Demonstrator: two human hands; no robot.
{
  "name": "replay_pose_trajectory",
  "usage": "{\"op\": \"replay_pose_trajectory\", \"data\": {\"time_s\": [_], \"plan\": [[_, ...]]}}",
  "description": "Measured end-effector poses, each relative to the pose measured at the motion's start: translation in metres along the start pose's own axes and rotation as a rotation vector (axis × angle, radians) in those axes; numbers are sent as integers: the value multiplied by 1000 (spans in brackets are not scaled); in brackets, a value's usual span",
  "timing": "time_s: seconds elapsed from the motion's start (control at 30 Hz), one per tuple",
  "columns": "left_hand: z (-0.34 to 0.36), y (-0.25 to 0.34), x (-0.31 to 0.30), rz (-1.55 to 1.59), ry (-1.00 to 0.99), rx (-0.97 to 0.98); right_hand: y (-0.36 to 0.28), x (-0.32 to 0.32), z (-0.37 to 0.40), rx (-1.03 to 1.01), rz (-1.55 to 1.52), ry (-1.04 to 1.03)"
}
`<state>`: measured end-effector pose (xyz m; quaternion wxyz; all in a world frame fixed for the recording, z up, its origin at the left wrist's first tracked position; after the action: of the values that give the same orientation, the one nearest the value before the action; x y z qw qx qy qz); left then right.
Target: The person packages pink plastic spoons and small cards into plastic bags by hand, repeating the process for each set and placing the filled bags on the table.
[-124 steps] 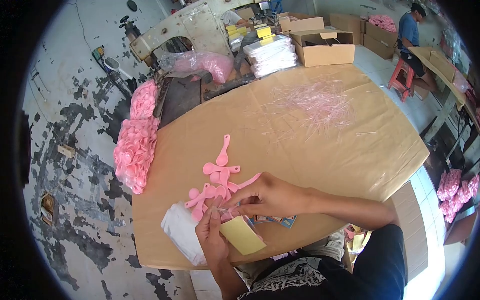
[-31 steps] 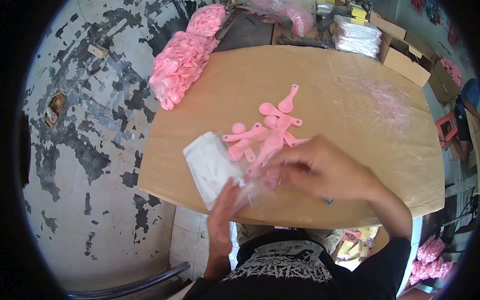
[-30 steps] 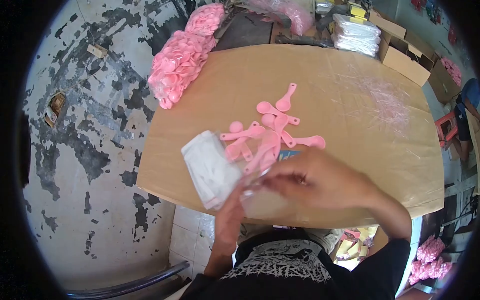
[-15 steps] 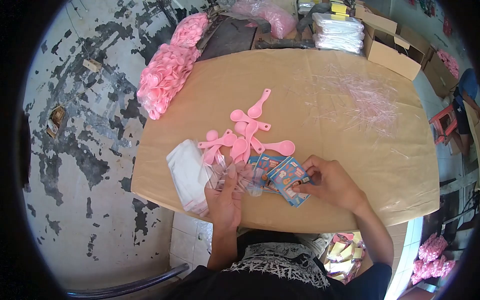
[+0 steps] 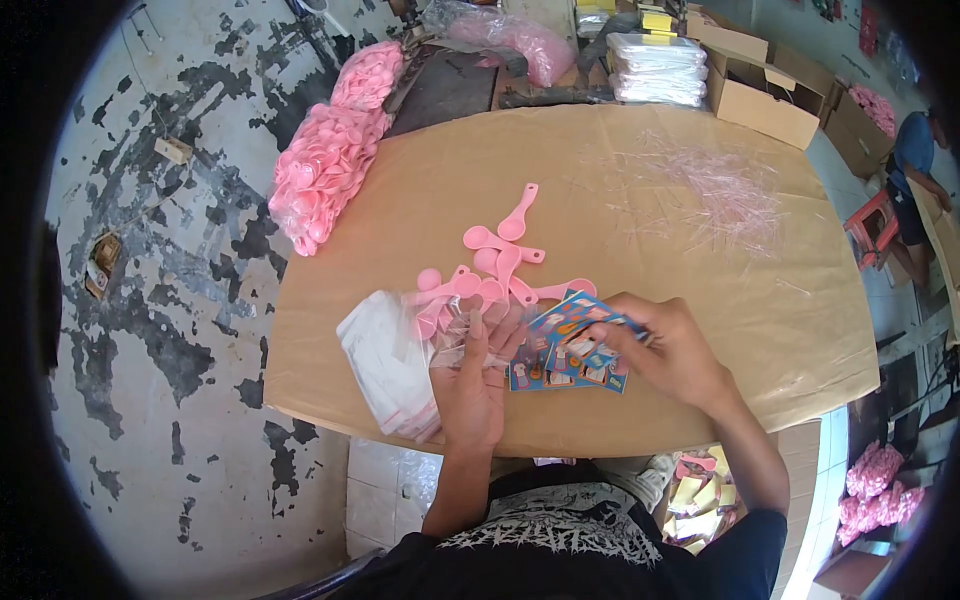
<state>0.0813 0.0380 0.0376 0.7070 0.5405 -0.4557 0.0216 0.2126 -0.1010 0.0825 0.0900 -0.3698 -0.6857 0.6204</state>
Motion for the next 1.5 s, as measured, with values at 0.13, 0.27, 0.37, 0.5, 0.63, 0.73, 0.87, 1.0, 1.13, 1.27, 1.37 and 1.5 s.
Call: {"op": "replay_pose_trajectory", "data": {"time_s": [0.13,0.27,0.37,0.5,0.63,0.73,0.87,1.0,1.13,1.27,1.37,1.5], "plan": [[3,-3,5,9,-39,-3,-3,20,-4,49,-66,-54],[5,2,7,-2,7,-6,-16,31,-7,-79,76,-134],[-1,-4,4,-39,-76,23,-22,39,-5,-148,166,-229],[3,-16,6,-248,-180,-77,-18,40,-7,-19,-21,-194],[5,-12,15,-324,-247,10,-11,49,-3,73,-294,-186],[9,-4,26,-172,-350,46,-8,51,-2,140,-313,-211],[4,6,13,187,-301,47,1,57,-2,-53,-279,-180],[6,3,14,141,-317,1,10,62,0,99,-407,-159],[11,-10,32,3,-411,-58,22,59,-2,158,-571,-86],[14,-15,33,-196,-486,20,8,60,-3,100,-537,-144],[18,-13,31,-87,-505,40,20,65,6,49,-471,-216],[23,11,27,88,-713,271,-2,68,7,-35,-445,-255]]}}
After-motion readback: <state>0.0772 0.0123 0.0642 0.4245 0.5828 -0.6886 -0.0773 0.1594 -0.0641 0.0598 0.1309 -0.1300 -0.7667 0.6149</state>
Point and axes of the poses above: each hand's wrist, its own z-axis away from the middle knuckle, its own x-axis out of the palm, y = z × x, the point moved 9 cm from there along -z, towards the middle knuckle, and after that the axes turned 6 degrees about y, right-handed, at the moved point
